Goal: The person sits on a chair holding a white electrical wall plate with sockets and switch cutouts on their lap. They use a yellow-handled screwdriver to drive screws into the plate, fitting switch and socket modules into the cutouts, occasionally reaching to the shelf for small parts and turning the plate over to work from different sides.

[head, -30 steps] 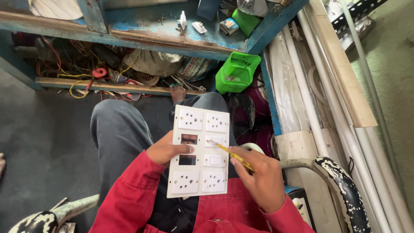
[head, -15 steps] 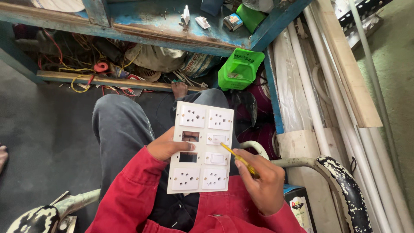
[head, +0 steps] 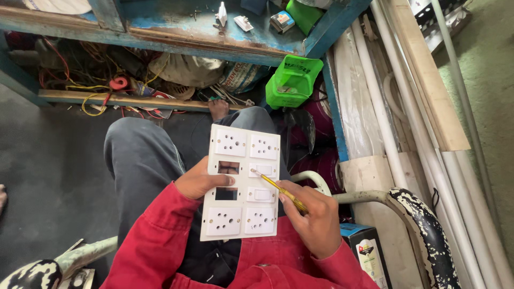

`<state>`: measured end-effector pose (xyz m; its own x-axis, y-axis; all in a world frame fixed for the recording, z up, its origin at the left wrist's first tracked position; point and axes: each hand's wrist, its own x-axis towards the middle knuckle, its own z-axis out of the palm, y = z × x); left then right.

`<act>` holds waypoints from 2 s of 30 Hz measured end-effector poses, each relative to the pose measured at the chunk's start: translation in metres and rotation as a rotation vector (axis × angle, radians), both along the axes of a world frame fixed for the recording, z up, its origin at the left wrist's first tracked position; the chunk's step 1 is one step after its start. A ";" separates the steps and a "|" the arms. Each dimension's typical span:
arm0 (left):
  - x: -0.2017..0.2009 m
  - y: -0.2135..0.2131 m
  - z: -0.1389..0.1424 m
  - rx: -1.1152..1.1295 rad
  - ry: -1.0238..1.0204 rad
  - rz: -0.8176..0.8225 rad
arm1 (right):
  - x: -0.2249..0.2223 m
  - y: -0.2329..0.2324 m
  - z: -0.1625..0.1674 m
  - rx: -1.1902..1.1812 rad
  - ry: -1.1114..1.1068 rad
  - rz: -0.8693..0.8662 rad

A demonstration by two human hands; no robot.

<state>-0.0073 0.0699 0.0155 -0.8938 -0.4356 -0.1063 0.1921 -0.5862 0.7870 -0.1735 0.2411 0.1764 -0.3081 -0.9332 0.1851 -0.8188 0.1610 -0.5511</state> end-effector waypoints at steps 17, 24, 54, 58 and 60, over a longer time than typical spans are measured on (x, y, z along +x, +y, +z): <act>0.015 0.004 0.011 -0.060 0.021 -0.021 | 0.007 -0.066 0.053 0.149 0.715 0.618; 0.019 0.009 0.007 0.039 0.042 -0.033 | 0.002 -0.060 0.058 0.224 0.746 0.666; -0.030 -0.134 0.023 -0.193 -0.202 -0.740 | -0.011 -0.084 0.038 -0.089 0.429 0.992; -0.041 -0.135 0.023 -0.126 -0.231 -0.776 | -0.022 -0.079 0.046 -0.009 0.463 0.818; -0.045 -0.134 0.022 -0.065 -0.258 -0.777 | -0.033 -0.077 0.050 -0.026 0.441 0.671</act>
